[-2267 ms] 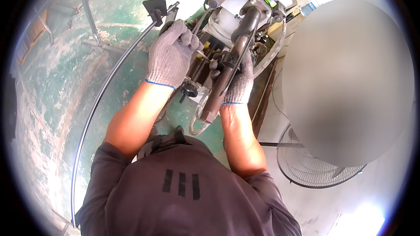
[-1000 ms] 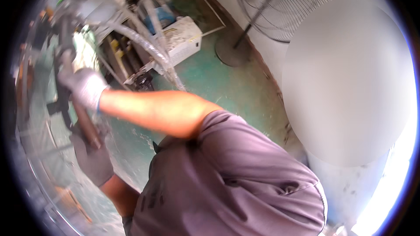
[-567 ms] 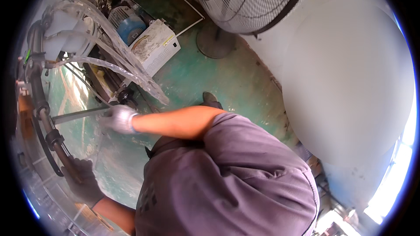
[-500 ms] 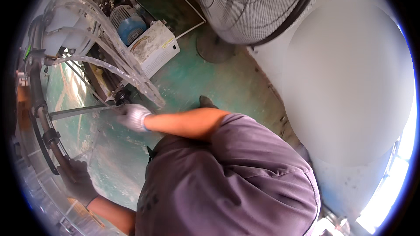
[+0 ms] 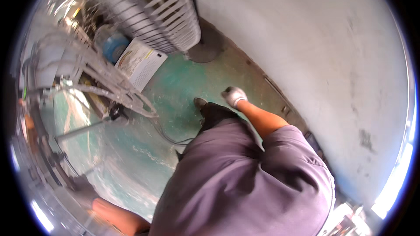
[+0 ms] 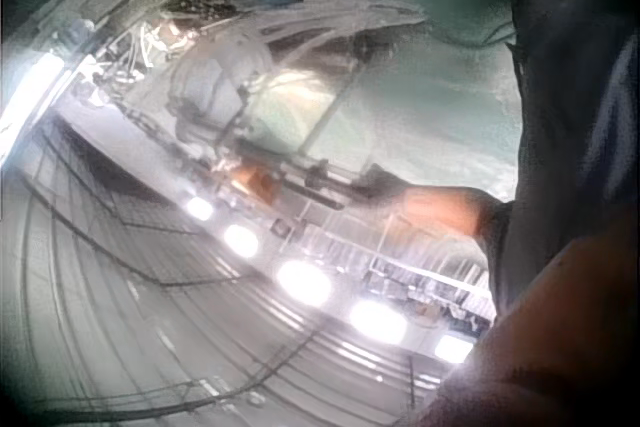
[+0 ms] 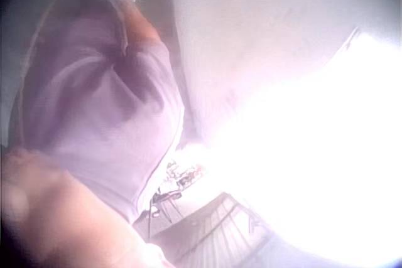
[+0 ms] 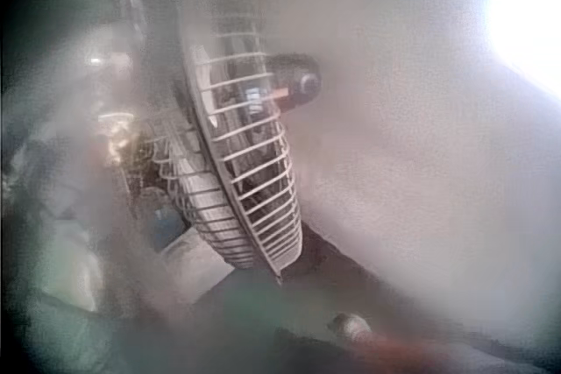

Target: The person assembles a metal rod into a machine fixture, secures it with a clamp, and measures the assembly with a ruler. They then use a wrench to tighten the clamp and adjust the fixture.

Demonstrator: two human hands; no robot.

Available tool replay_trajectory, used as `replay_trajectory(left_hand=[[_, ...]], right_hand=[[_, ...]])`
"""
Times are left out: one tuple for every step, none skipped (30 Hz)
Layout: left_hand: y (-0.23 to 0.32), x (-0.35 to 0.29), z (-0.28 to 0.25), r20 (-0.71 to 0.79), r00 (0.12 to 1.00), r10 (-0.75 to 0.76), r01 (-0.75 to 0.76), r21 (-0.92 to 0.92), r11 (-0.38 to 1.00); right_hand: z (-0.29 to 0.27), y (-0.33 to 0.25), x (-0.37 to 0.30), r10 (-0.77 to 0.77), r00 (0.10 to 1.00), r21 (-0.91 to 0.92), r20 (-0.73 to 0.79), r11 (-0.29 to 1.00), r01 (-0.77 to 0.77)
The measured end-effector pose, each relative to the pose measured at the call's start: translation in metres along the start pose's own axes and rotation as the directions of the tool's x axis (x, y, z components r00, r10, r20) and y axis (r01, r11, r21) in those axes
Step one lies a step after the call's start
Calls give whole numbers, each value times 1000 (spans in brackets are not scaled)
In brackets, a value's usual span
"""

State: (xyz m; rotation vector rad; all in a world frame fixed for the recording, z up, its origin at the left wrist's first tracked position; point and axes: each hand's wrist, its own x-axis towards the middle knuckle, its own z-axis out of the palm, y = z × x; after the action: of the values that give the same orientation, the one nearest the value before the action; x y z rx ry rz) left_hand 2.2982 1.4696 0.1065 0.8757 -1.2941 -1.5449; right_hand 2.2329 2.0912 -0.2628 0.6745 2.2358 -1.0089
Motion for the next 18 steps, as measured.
replay_trajectory(left_hand=[[-5,-26,17,-50,998,27,-30,-59,998],[-13,-38,23,-49,998,32,-36,-83,996],[-28,-40,24,-7,1000,-14,13,-88,996],[-42,-40,24,52,994,-94,98,-79,992],[-65,-44,17,123,972,-198,205,-55,977],[-94,-52,1,203,930,-306,314,-9,949],[-126,-77,-13,344,851,-397,368,149,918],[-157,-101,-25,473,742,-475,360,317,877],[-180,-146,-22,523,668,-530,320,441,838],[-198,-202,-12,716,612,-335,-469,670,575],[-215,-239,-12,560,655,-507,-141,750,646],[-233,-276,-13,372,662,-650,204,745,635],[-239,-319,-1,274,655,-704,300,761,575],[-257,-341,-3,205,621,-757,368,776,512],[-276,-362,1,188,592,-784,347,818,458],[-293,-379,5,168,566,-807,315,861,400],[-312,-397,3,174,533,-828,300,876,377],[-324,-411,3,177,495,-851,283,893,350]], right_hand=[[-9,39,4,-29,989,-37,-146,999,24],[-17,77,10,65,978,48,-199,997,-56],[-29,102,7,142,961,63,-237,989,-131],[-35,132,8,190,946,107,-262,980,-167],[-41,155,10,195,945,84,-262,980,-179],[-47,169,15,184,945,54,-272,983,-176],[-53,182,23,163,953,-14,-255,985,-172],[-54,197,43,89,964,-163,-249,978,-132],[-48,223,73,23,972,-306,-235,947,-96],[-47,246,96,-39,977,-443,-210,894,-60],[-48,250,113,14,970,-265,-243,961,-81],[-57,234,120,72,972,-212,-225,970,-121],[-82,190,117,121,973,-174,-198,972,-157],[-96,173,121,182,968,-129,-172,970,-205],[-93,195,153,137,978,-212,-158,962,-169],[-79,221,191,97,986,-287,-133,949,-132],[-69,237,210,98,989,-303,-108,945,-127],[-60,253,231,100,992,-319,-81,940,-120]])
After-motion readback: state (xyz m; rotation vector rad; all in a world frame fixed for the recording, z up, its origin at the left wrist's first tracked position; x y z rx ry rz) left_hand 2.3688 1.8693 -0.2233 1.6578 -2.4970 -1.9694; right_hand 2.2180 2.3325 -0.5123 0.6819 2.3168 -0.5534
